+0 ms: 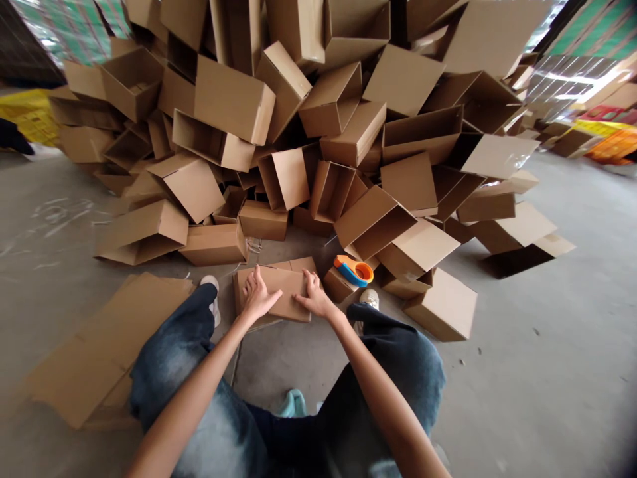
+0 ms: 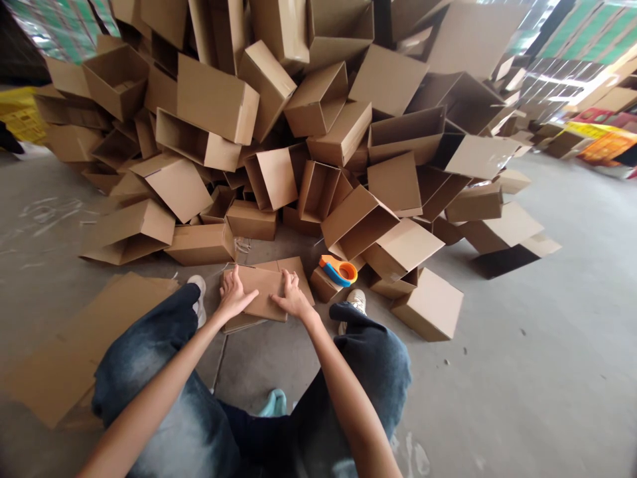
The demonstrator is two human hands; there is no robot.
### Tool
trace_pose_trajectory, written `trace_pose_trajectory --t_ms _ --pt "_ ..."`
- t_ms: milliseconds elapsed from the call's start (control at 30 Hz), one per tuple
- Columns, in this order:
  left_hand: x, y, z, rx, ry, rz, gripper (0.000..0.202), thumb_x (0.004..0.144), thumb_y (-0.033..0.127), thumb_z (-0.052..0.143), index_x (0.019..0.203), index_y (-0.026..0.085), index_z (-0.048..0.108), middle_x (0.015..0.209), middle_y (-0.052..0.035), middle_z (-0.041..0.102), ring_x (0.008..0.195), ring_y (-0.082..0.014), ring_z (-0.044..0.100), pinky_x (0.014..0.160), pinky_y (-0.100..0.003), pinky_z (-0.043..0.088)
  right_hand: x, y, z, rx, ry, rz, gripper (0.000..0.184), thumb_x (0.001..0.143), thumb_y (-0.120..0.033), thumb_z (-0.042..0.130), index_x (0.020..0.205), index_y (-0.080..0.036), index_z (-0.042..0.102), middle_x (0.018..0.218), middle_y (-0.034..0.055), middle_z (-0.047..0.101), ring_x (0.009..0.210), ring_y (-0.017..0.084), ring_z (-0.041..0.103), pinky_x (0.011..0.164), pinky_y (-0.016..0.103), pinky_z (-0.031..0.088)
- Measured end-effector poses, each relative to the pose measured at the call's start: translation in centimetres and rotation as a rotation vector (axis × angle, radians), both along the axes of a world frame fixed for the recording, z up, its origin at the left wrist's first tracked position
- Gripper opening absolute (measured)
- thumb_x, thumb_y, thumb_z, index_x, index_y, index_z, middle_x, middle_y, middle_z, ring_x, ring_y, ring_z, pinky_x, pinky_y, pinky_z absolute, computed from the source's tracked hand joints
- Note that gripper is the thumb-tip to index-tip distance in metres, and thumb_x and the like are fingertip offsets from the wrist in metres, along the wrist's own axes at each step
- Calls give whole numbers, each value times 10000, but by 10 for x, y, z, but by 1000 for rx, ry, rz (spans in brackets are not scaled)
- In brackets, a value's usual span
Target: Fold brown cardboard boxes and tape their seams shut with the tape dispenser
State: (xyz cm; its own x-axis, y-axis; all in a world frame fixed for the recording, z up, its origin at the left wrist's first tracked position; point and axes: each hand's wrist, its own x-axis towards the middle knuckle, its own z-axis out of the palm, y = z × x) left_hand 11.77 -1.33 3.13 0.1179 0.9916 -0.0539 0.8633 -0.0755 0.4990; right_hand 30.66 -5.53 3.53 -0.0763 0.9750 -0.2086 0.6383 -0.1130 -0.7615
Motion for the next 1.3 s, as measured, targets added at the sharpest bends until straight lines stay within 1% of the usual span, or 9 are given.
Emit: trace_pose_trajectory --t_ms 167,300,500,667,767,867,967,1133,1300 --pt "1 -2 1 2 1 2 1078 644 570 625 1421 103 43 1386 -242 267 1313 -385 239 1000 -528 266 2 2 -4 0 30 19 838 744 -322 567 1414 -155 94 1424 188 100 1393 286 -37 1095 473 183" --pt "1 -2 3 -4 11 -7 1152 590 617 648 1419 106 32 1401 -250 233 1320 -396 219 1004 -527 262 3 4 -7 -3 51 30 878 713 -297 585 1412 -124 83 1401 205 101 1382 298 -3 1101 473 152" --pt "-3 0 5 -62 -4 -33 1168 571 575 687 1413 132 8 1383 -236 249 1325 -391 214 1007 -519 262 5 6 -5 -9 76 52 912 680 -279 595 1410 -151 64 1386 180 110 1370 286 23 1108 475 120" --pt "-4 2 6 -98 -23 -40 1136 592 527 686 1408 137 0 1374 -233 247 1327 -388 211 1011 -516 259 5 4 -2 -5 78 44 884 665 -251 573 1399 -122 98 1360 181 142 1357 278 92 1111 440 148" --pt "-5 3 6 -110 -27 -27 1115 594 500 686 1407 154 4 1374 -223 243 1328 -386 212 1009 -513 260 4 3 -4 15 66 44 881 665 -255 568 1400 -149 95 1363 174 143 1360 285 74 1107 468 149" --pt "-5 3 6 -123 -27 -29 1109 596 482 685 1406 153 2 1375 -225 240 1325 -384 222 1009 -512 259 4 3 -8 40 60 40 907 664 -290 591 1403 -179 76 1367 165 135 1361 290 63 1105 487 141" --pt "-5 2 5 -119 -24 -37 1121 595 497 686 1407 147 -3 1381 -234 234 1320 -386 230 1008 -516 257 4 2 -10 43 66 37 920 663 -311 605 1402 -177 74 1363 162 127 1356 285 81 1107 470 151" --pt "-4 1 3 -81 -11 -26 1197 542 586 700 1408 155 -6 1374 -229 252 1318 -398 229 1002 -525 261 4 3 -6 27 77 58 906 659 -271 580 1402 -168 70 1355 166 151 1345 289 100 1101 486 139" --pt "-5 1 5 -97 -17 -17 1130 574 529 692 1402 165 16 1364 -210 264 1322 -381 228 1010 -509 261 3 4 -4 21 82 52 905 647 -264 562 1403 -158 76 1357 168 160 1341 301 78 1100 498 117"
